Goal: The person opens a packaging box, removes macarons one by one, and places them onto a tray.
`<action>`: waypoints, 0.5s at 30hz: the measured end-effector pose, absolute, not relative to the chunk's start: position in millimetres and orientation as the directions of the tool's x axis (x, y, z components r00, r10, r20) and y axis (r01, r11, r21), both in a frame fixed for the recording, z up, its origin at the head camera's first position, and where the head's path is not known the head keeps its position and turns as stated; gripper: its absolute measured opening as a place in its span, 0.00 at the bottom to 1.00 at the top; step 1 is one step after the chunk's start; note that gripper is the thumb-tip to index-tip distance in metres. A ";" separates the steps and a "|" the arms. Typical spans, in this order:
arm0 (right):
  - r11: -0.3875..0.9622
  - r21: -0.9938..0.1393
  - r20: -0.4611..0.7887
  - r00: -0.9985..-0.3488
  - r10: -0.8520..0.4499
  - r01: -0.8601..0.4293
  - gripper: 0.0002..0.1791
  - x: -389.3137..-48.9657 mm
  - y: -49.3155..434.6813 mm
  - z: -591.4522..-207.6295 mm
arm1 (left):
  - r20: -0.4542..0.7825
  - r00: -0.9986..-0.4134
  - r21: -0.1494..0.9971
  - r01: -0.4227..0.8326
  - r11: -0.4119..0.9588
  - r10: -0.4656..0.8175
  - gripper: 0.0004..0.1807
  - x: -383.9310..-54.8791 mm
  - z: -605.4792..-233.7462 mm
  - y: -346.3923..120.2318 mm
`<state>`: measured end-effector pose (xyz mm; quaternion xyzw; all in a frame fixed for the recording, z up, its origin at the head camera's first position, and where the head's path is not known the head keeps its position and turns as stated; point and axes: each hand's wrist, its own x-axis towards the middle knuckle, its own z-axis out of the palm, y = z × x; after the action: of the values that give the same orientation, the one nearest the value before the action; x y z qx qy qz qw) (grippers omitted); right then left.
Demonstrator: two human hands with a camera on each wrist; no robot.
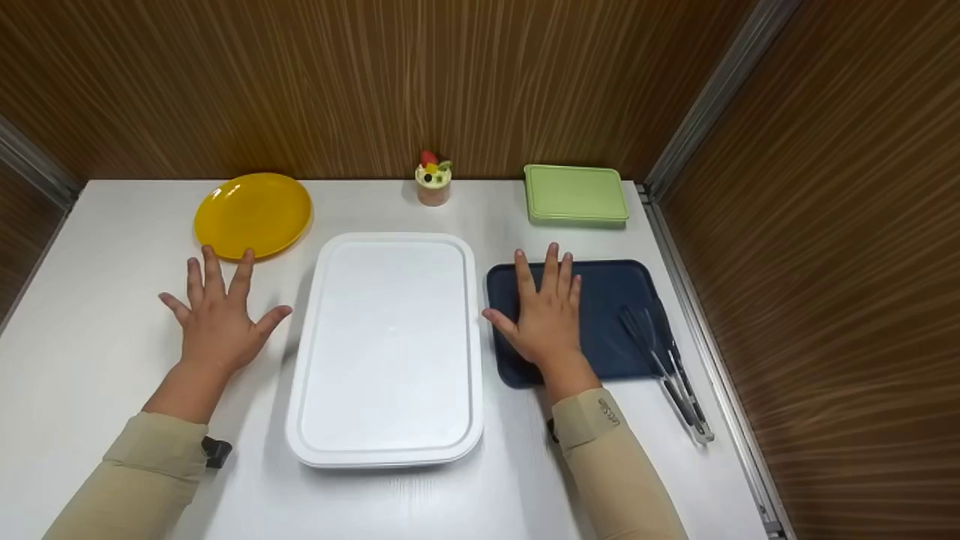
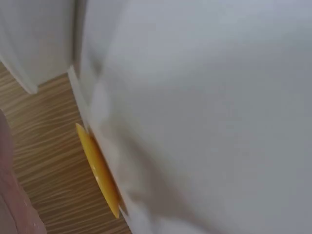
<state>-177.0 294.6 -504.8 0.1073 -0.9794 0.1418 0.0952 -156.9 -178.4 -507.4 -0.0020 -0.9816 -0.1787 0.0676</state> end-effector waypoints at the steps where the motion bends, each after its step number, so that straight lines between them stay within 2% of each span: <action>1: 0.934 -0.274 0.214 -0.961 -0.175 -0.231 0.59 -175.9 292.5 -503.5 | 0.138 -0.990 0.362 0.029 0.932 -0.023 0.57 -156.4 -505.9 -176.7; 9: 0.843 -0.501 0.184 -0.976 -0.118 -0.197 0.62 -165.2 275.9 -497.4 | 0.199 -0.976 0.568 0.045 0.822 -0.084 0.54 -146.7 -502.5 -166.0; 15: 0.742 -0.640 0.192 -0.976 -0.099 -0.201 0.61 -154.5 263.0 -499.4 | 0.122 -0.987 0.705 0.014 0.709 -0.102 0.56 -133.3 -501.5 -156.1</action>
<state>-154.5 263.0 -499.4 0.0809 -0.9304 0.3501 0.0728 -133.3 -156.1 -501.5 0.0238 -0.9213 -0.3806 0.0759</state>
